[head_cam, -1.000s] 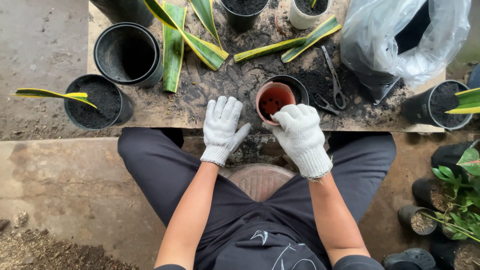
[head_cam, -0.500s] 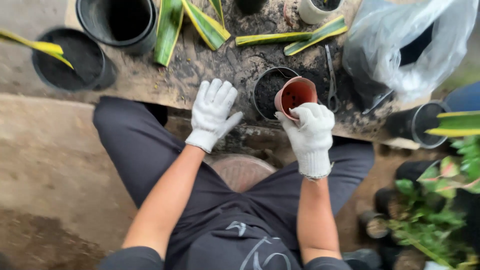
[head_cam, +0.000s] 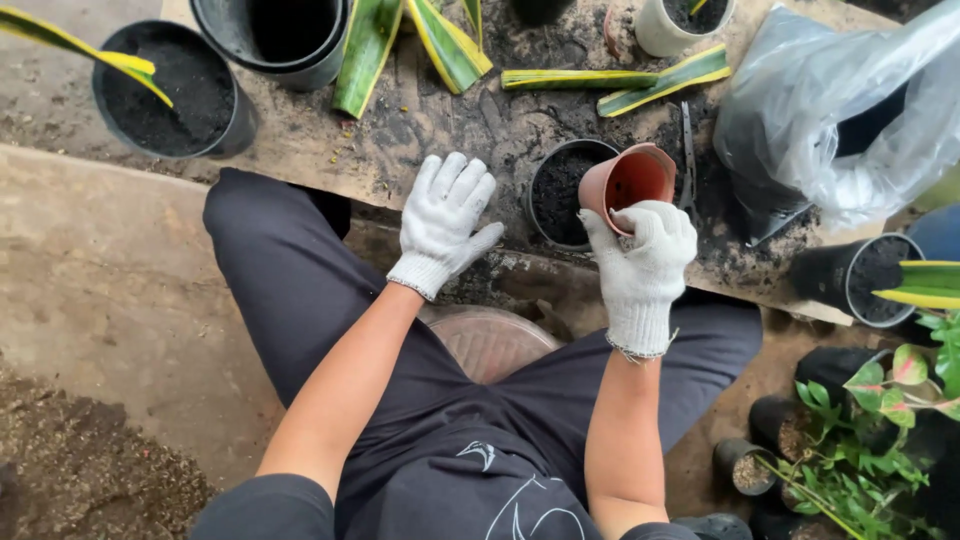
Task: The person scoops soil from a plastic bag using a small terracotta pot and pours it into a black plastic pot. They repeat this process to fill the pot with soil, occasionally adjusting the soil with their gloved hands.
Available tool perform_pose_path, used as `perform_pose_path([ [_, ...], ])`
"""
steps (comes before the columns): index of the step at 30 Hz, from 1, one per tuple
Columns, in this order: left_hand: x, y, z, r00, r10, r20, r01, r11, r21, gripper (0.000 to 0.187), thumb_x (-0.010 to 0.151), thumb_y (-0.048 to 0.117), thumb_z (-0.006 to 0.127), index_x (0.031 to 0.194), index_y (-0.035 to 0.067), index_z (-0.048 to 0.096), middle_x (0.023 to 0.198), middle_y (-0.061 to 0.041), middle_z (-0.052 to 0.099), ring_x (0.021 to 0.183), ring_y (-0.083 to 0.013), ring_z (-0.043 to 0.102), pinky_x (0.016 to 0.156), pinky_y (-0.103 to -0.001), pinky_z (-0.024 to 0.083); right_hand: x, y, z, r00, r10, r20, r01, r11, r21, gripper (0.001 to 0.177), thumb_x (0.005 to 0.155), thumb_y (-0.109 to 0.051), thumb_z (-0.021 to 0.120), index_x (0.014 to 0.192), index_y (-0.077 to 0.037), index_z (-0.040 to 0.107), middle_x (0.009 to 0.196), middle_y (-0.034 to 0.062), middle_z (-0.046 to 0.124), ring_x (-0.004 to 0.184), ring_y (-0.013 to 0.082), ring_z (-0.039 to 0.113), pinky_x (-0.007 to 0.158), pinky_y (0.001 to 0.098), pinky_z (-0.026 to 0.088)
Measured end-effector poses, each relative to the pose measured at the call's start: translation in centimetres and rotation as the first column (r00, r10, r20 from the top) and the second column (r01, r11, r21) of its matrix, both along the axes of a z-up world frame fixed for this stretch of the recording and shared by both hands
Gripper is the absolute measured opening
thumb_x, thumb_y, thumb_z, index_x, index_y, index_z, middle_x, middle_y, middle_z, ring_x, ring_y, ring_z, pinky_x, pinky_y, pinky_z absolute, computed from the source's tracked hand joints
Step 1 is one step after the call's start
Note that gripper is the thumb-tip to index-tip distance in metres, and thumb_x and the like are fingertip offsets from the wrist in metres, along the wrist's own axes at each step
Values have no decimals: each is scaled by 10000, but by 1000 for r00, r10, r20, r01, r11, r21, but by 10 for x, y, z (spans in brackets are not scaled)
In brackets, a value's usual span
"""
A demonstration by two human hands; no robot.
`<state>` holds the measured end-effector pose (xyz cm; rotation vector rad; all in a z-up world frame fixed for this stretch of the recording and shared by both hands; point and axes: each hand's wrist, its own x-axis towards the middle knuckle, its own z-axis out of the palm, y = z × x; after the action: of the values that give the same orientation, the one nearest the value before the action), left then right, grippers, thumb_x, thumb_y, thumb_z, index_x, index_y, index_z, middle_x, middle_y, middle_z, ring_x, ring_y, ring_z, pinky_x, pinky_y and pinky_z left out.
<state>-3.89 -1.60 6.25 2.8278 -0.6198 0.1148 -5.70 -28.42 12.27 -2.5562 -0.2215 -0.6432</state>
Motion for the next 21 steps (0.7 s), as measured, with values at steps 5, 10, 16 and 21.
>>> perform_pose_path([
  [5,5,-1,-5,997,-21,69,25,998,-55,676,924,625,632,1326,92,527,1332,-106,529,1347,-291,428,1229,-524,260,9,28,12,1000,5,-8,-5,1000,-27,405,717,-201,1018,850,-131,641,878,19,647,842,264,639,834,386,475],
  [10,4,-1,-7,999,11,50,-10,1000,-25,689,918,639,633,1345,108,532,1345,-82,543,1365,-271,428,1256,-518,233,12,29,13,999,-13,-29,11,998,-59,406,725,-256,1000,865,-131,639,865,15,627,835,253,631,842,383,458],
  [16,5,-2,-9,998,-9,67,13,998,-64,669,943,632,597,1341,101,515,1331,-102,524,1347,-284,429,1230,-522,244,24,33,3,999,-38,31,41,995,-94,418,754,-249,1004,838,-138,610,832,19,620,800,265,624,810,386,454],
  [21,7,0,-5,999,-22,47,25,997,-73,657,945,619,606,1331,96,508,1331,-106,516,1341,-293,425,1216,-520,249,22,37,15,1000,2,29,1,997,-83,415,803,-345,970,845,-159,601,848,-10,624,826,244,616,837,384,435],
])
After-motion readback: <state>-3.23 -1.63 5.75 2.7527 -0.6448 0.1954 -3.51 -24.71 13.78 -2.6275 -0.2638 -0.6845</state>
